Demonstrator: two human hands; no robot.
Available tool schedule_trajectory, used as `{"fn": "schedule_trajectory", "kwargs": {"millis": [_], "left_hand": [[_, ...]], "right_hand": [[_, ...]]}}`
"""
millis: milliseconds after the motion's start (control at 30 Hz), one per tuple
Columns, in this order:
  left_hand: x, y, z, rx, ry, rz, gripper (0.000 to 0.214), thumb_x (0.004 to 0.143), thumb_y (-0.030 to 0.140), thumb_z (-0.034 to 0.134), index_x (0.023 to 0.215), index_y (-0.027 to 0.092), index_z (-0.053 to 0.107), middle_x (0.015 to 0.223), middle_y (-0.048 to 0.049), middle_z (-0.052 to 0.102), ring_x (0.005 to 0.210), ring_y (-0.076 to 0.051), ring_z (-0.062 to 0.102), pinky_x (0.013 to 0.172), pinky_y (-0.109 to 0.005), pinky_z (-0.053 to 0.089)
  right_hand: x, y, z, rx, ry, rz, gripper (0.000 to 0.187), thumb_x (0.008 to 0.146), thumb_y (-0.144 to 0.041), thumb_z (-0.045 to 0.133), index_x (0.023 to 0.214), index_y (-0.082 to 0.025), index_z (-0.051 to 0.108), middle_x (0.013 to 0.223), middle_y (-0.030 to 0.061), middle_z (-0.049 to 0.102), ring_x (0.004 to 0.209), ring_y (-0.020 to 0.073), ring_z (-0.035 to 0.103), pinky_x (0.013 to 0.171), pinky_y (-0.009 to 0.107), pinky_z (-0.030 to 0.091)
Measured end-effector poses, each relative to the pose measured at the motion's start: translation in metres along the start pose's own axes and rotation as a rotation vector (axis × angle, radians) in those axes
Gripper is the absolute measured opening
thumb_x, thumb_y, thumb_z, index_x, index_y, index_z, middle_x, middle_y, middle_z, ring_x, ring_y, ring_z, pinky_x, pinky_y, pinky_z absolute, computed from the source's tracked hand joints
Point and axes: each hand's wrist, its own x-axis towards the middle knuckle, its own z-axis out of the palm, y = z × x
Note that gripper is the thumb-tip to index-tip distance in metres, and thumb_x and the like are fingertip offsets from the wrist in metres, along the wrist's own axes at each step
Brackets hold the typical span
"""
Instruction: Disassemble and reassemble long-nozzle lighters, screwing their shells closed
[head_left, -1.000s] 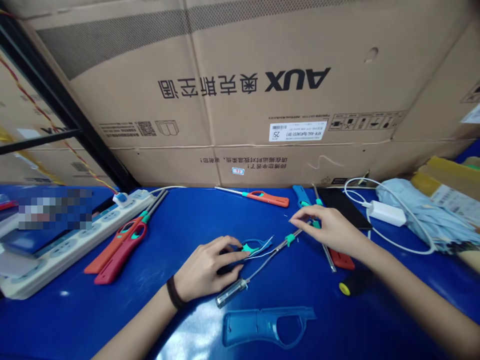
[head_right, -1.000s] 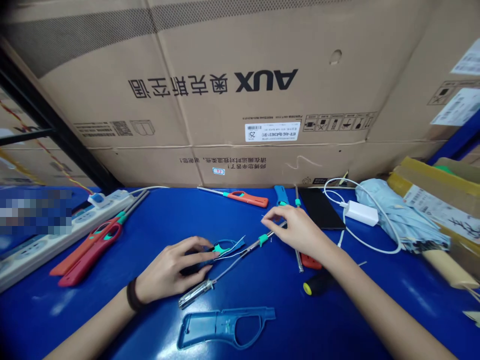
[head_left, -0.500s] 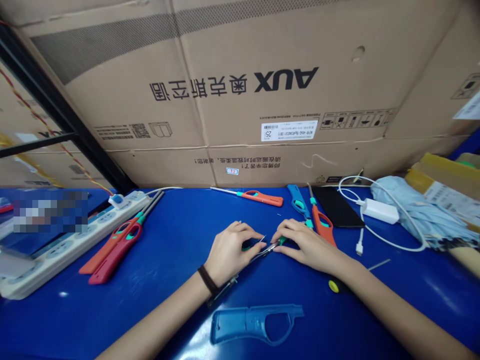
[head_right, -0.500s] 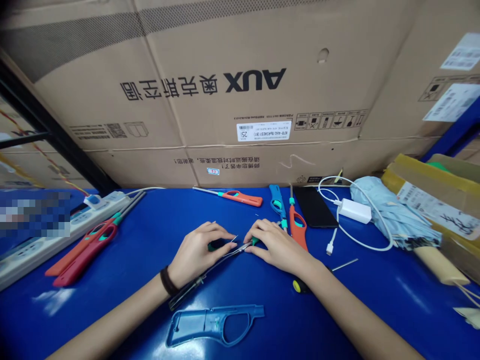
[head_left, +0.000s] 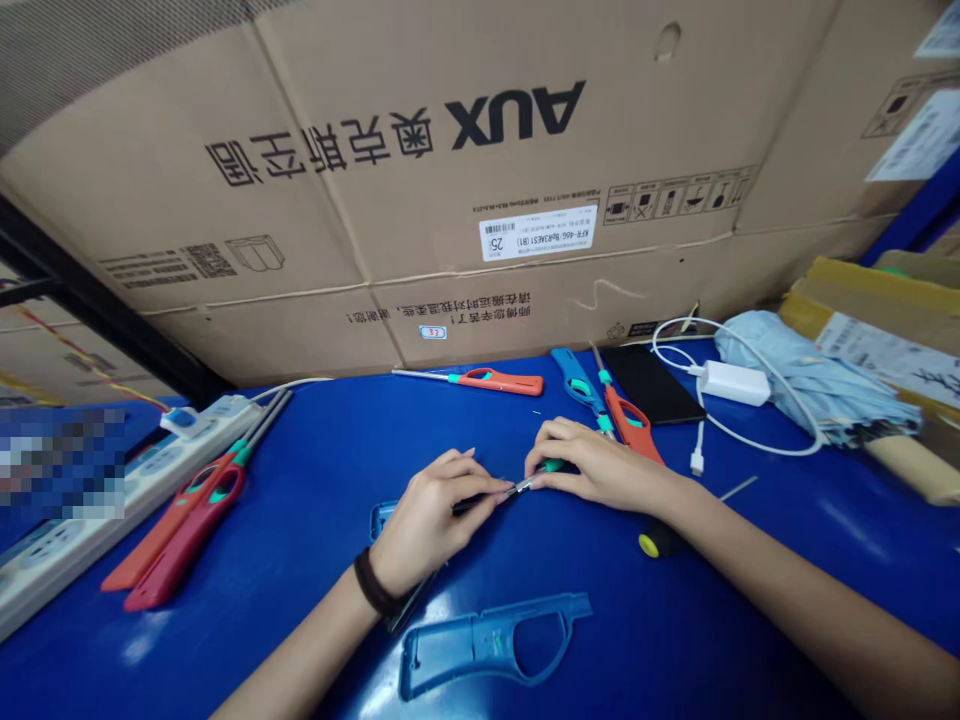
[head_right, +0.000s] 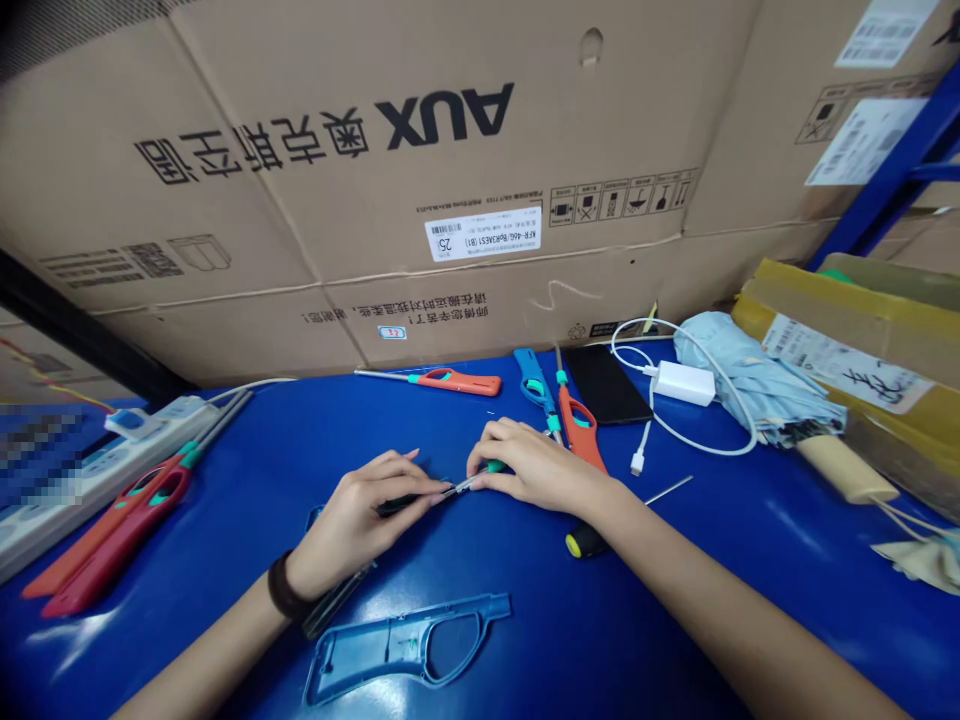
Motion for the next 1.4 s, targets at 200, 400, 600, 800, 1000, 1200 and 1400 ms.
{"fn": "schedule_trajectory", "kwargs": {"millis": [200,400,600,800,1000,1200,1400], "left_hand": [[0.002,-0.004,-0.031,0.088,0.002,-0.170,0.020,0.088,0.031,0.058,0.100,0.025,0.071,0.092,-0.0029,0.069,0.085,-0.016,0.063,0.084,-0.032,0.050],[0.000,-0.011,-0.061,0.047,-0.075,-0.169,0.019,0.088,0.031,0.057,0.098,0.023,0.071,0.094,-0.0030,0.070,0.086,-0.016,0.064,0.079,-0.027,0.051],[0.000,0.001,-0.030,0.135,-0.068,-0.100,0.017,0.085,0.032,0.062,0.098,0.026,0.071,0.092,-0.0021,0.069,0.081,-0.015,0.060,0.076,-0.028,0.050],[-0.002,0.002,-0.014,0.127,-0.076,-0.069,0.016,0.088,0.026,0.057,0.093,0.025,0.072,0.086,-0.0014,0.070,0.076,-0.014,0.058,0.070,-0.025,0.048],[0.000,0.005,-0.018,0.118,-0.124,-0.087,0.014,0.085,0.021,0.058,0.090,0.023,0.071,0.087,0.0002,0.070,0.078,-0.015,0.058,0.072,-0.027,0.047],[-0.001,0.006,-0.019,0.154,-0.153,-0.083,0.017,0.086,0.022,0.056,0.094,0.025,0.071,0.090,0.0002,0.069,0.079,-0.016,0.058,0.073,-0.027,0.047],[-0.002,0.003,-0.015,0.130,-0.142,-0.079,0.020,0.089,0.023,0.053,0.099,0.025,0.070,0.091,-0.0008,0.069,0.079,-0.016,0.058,0.073,-0.027,0.047]], "right_hand": [[0.001,0.001,0.001,0.027,-0.005,-0.023,0.018,0.089,-0.039,0.053,0.094,-0.027,0.066,0.098,0.0025,0.055,0.097,0.0190,0.053,0.086,0.034,0.041],[0.001,-0.001,0.001,0.043,-0.013,-0.009,0.018,0.089,-0.040,0.055,0.094,-0.028,0.067,0.097,0.0023,0.055,0.097,0.0189,0.052,0.085,0.034,0.041],[0.001,-0.002,0.003,0.041,-0.011,-0.022,0.019,0.089,-0.039,0.053,0.096,-0.026,0.066,0.098,0.0030,0.055,0.097,0.0189,0.052,0.086,0.034,0.041],[0.000,-0.001,0.003,0.043,-0.014,-0.022,0.022,0.089,-0.041,0.052,0.097,-0.026,0.066,0.101,0.0036,0.054,0.100,0.0191,0.053,0.087,0.034,0.042],[0.000,0.000,0.003,0.052,-0.014,-0.018,0.024,0.090,-0.040,0.050,0.099,-0.025,0.067,0.104,0.0040,0.054,0.099,0.0184,0.054,0.089,0.034,0.042],[-0.001,0.001,0.003,0.049,-0.007,-0.014,0.024,0.090,-0.041,0.050,0.097,-0.025,0.067,0.105,0.0037,0.054,0.099,0.0181,0.055,0.089,0.034,0.043],[0.000,-0.004,0.002,0.027,0.014,-0.026,0.023,0.091,-0.039,0.051,0.097,-0.024,0.066,0.105,0.0035,0.055,0.097,0.0173,0.056,0.087,0.032,0.044]]}}
